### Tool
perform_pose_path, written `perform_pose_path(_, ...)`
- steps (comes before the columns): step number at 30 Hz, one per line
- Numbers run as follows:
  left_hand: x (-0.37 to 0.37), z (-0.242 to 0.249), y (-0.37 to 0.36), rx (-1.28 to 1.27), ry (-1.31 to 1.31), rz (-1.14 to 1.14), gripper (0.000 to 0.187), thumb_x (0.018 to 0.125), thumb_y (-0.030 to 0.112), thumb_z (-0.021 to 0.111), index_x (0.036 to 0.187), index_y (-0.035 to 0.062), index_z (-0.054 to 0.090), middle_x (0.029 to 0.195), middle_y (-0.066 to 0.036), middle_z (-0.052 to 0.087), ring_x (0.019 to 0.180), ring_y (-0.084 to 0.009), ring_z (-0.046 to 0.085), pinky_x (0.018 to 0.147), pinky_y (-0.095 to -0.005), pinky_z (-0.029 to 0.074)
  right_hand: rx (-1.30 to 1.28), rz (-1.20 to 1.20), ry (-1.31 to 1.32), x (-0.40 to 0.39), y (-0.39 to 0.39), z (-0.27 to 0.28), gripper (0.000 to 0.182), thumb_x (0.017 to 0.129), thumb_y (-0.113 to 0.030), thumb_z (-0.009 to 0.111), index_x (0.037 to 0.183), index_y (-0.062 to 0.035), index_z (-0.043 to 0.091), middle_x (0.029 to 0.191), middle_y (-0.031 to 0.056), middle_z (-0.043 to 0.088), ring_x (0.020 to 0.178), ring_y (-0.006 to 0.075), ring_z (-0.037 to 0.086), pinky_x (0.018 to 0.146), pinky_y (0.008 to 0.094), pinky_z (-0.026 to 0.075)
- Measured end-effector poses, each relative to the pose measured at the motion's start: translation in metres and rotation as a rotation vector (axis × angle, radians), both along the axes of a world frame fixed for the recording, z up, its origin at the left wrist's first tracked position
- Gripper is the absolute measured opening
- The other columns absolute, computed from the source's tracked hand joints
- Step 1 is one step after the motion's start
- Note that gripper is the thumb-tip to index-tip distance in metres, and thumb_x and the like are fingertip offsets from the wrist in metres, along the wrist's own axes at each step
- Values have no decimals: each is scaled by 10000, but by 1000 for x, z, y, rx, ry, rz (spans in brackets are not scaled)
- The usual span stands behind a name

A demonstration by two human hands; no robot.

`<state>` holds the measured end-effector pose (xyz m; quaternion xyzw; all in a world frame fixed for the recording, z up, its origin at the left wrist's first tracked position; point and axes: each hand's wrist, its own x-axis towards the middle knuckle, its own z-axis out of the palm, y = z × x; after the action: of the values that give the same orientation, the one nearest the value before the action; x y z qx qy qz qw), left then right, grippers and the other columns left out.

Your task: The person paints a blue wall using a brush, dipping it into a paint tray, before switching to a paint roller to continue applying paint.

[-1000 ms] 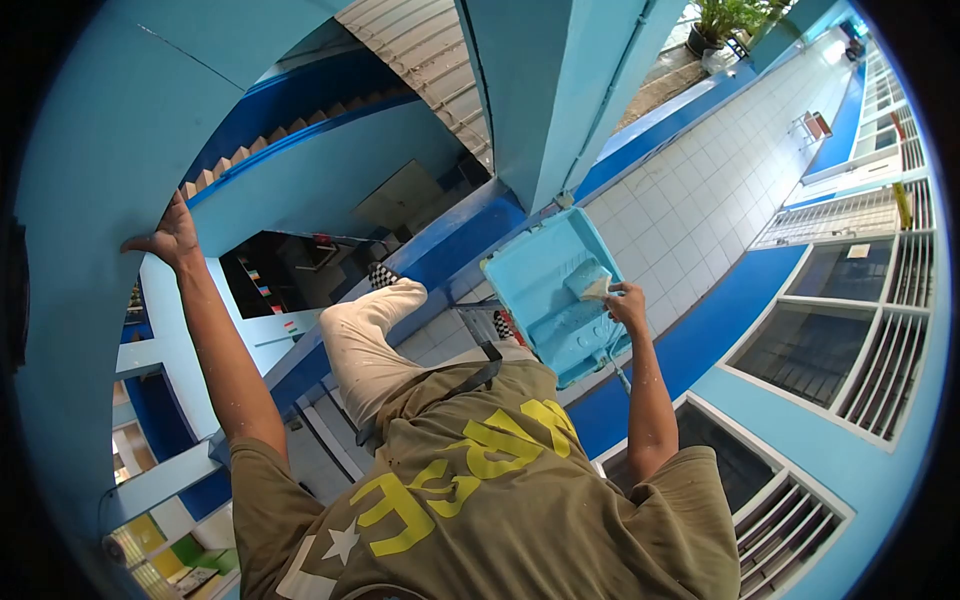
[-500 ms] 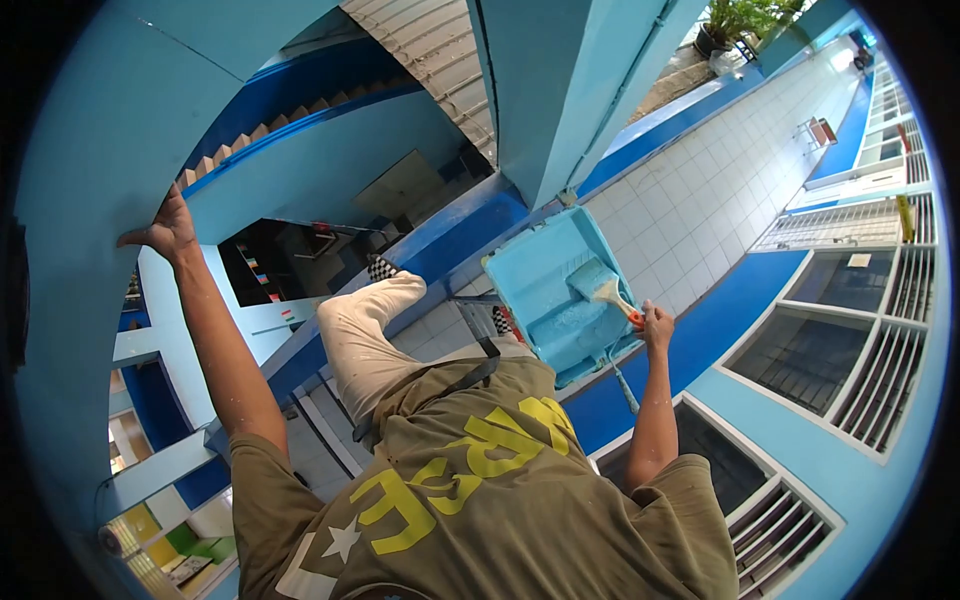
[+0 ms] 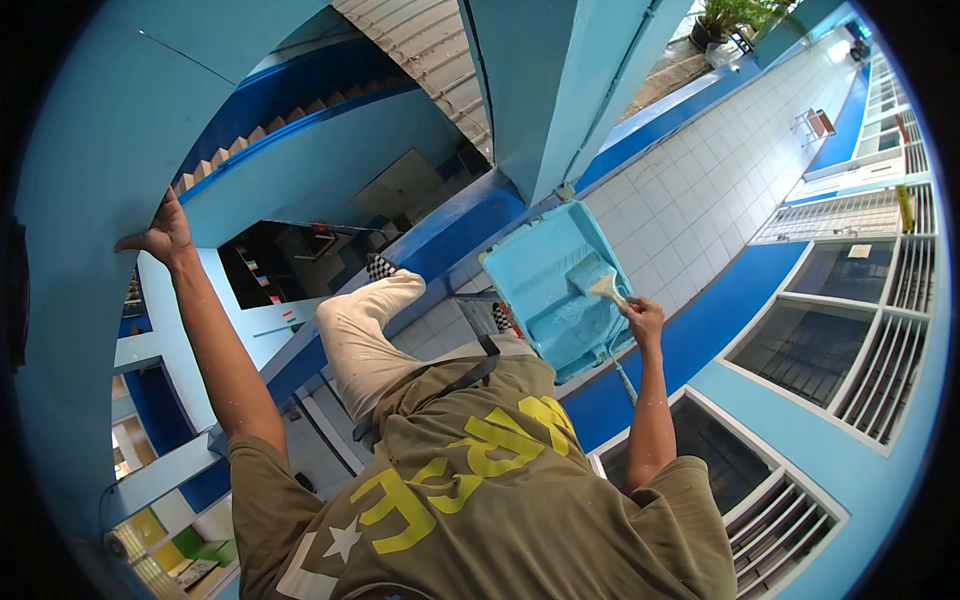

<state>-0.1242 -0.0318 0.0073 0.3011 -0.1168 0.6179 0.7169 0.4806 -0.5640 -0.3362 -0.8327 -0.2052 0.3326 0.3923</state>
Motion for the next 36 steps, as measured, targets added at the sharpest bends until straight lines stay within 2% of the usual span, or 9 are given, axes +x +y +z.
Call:
perform_pose_path(2,-2,-1,2,2,-22,-20,1010,707,787,548,1437,93,478,1368,-177,577,1242,-382,579,1127,-570,389,31,66,-108,4,13,8,271,776,-114,786,1004,30,761,814,67,724,648,97,617,597,239,489)
perform_pose_path(7,-3,0,1,-80,6,116,986,703,779,552,1405,88,515,1327,-171,601,1228,-366,589,1125,-556,399,173,19,-242,25,14,-7,280,790,-116,787,1022,37,745,827,76,727,599,92,588,543,235,470)
perform_pose_path(10,-6,-1,1,-74,-30,40,990,701,786,544,1407,92,515,1331,-170,600,1215,-360,597,1121,-550,405,59,-92,-137,26,12,-7,270,801,-118,786,1008,47,734,805,78,713,563,83,563,504,225,450)
perform_pose_path(17,-1,0,-2,-10,-9,10,1013,694,793,531,1429,96,492,1385,-163,571,1234,-360,581,1129,-566,388,191,-41,-147,7,46,18,236,824,-107,753,1004,44,729,755,57,678,546,87,556,473,223,438)
perform_pose_path(20,-2,3,-2,44,15,-53,1018,695,790,527,1445,104,472,1398,-163,560,1242,-372,572,1132,-589,374,152,-19,-39,-3,63,32,241,835,-104,738,1034,31,719,769,60,673,576,98,583,495,246,506)
perform_pose_path(22,-6,6,-2,-159,52,196,1032,633,780,621,1384,78,532,1273,-143,623,1118,-315,582,1063,-483,412,194,-56,96,-10,66,26,237,837,-102,736,1035,26,714,760,56,664,579,104,589,514,256,537)
perform_pose_path(25,-14,0,4,-79,25,97,1056,631,780,618,1416,84,497,1305,-152,611,1159,-330,586,1097,-505,403,220,-69,231,-22,66,36,217,841,-91,723,1027,17,704,719,43,627,584,117,602,547,282,596)
perform_pose_path(31,-10,-1,0,-33,26,93,1066,668,795,574,1458,93,443,1398,-183,557,1290,-389,539,1145,-566,367,406,-294,97,-51,11,95,146,855,-98,640,895,40,663,630,58,581,474,104,528,399,253,477)
perform_pose_path(36,-8,1,-2,-13,4,9,1088,679,832,499,1462,79,438,1416,-168,543,1302,-394,519,1161,-574,335,273,-312,48,-84,-61,99,95,831,-63,576,804,20,613,569,72,566,393,112,496,343,256,414)
